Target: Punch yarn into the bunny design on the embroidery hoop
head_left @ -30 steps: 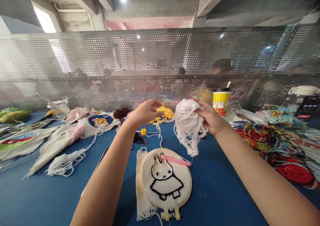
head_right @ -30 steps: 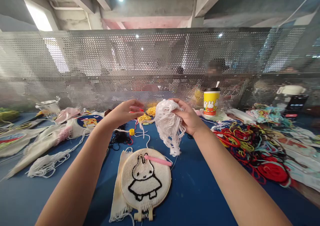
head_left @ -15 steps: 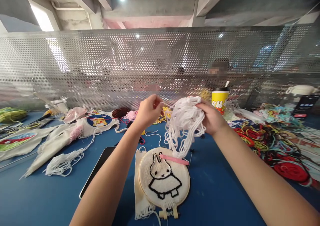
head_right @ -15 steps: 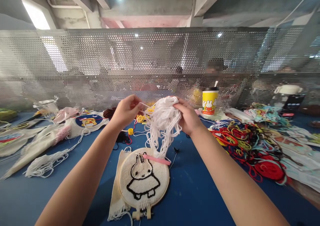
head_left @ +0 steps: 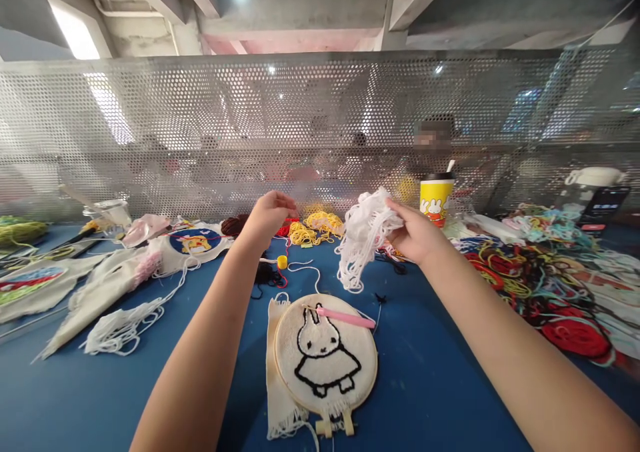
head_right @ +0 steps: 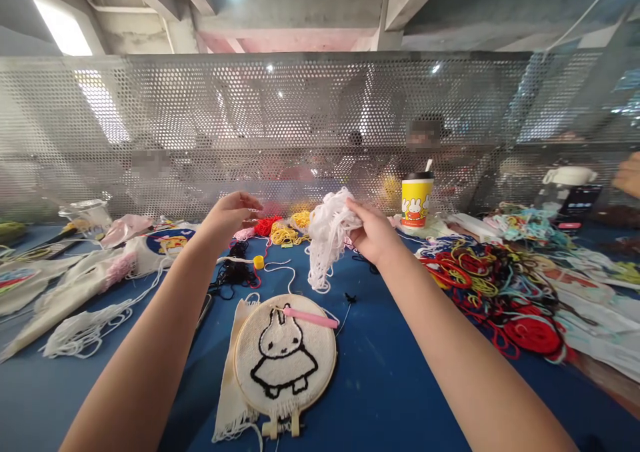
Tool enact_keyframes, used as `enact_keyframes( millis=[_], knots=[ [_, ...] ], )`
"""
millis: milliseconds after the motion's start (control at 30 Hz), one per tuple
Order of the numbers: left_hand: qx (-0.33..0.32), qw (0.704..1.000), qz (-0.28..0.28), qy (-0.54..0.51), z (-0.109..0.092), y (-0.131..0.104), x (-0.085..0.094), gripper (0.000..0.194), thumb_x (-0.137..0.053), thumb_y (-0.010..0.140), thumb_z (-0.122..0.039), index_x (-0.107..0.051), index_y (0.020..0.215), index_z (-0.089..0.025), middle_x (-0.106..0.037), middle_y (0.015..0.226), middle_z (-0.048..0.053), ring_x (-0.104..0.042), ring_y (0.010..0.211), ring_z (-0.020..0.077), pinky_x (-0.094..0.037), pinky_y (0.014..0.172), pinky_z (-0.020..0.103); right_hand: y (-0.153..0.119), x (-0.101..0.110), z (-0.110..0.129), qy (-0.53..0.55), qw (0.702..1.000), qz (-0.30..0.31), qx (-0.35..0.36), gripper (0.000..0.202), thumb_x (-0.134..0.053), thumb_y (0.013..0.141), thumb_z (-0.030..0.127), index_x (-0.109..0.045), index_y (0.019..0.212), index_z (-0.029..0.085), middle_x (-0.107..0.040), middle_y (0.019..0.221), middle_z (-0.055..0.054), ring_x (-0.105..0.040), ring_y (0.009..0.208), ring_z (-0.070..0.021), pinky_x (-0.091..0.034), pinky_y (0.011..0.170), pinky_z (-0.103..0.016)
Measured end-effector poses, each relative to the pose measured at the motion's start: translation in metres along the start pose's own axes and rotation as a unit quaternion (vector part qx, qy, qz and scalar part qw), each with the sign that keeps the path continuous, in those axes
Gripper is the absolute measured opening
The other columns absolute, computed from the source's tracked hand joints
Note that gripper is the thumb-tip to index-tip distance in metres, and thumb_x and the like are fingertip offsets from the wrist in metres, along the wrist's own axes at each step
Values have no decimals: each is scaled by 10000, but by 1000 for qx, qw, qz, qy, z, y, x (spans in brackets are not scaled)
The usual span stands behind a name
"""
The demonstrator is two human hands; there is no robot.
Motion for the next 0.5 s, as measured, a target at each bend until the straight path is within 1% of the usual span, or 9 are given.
enact_keyframes(
  millis=[100,167,233,300,367,433,500],
  knots=[
    [-13,995,71,70,-4,-7,-16,177,-443,585,1,-529,640,-144,-554,628,14,-527,554,108,-418,536,259,-7,-10,5,15,1000,15,-16,157,-613,611,334,-528,667,215,-587,673,-3,-577,698,-155,-502,584,-277],
    [-40,987,121,98,-10,-16,-31,156,-470,610,-43,-554,681,-153,-578,681,23,-536,600,121,-420,555,260,-14,-18,10,28,999,25,-28,135,-622,597,283,-544,682,211,-595,710,-5,-575,714,-150,-503,611,-271],
    [-73,979,151,117,-15,-24,-46,152,-532,623,-122,-557,766,-169,-588,785,32,-539,679,138,-427,612,277,-21,-26,15,40,998,35,-42,141,-627,575,224,-560,697,211,-599,735,-3,-572,711,-140,-501,628,-260],
    [-109,975,143,133,-18,-30,-56,284,-615,575,-181,-537,848,-181,-558,928,45,-509,829,172,-402,737,313,-27,-34,18,49,996,44,-59,161,-626,554,175,-571,701,208,-599,741,1,-570,696,-129,-498,633,-249],
    [-130,974,118,145,-17,-30,-61,352,-638,551,-157,-521,882,-181,-531,971,48,-456,931,193,-349,824,333,-32,-40,19,56,994,53,-76,204,-621,536,132,-580,721,206,-602,747,3,-568,681,-117,-494,627,-235],
    [-128,975,98,150,-12,-27,-63,290,-601,582,-90,-528,852,-167,-548,880,30,-470,891,182,-349,812,336,-35,-43,19,60,993,57,-88,274,-611,524,96,-586,773,208,-606,751,9,-569,666,-105,-489,610,-221],
    [-109,980,84,146,-5,-22,-60,153,-559,637,-65,-543,766,-145,-549,738,-1,-506,758,150,-389,732,325,-36,-44,19,60,992,54,-94,331,-597,526,74,-580,825,216,-608,731,15,-573,652,-100,-484,582,-213]
  ],
)
Point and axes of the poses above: each hand's wrist, its own y-axis towards the middle knuckle, its own x-axis out of the back of the hand, z = x × y, the point moved 5 cm from there along y, towards the middle knuckle
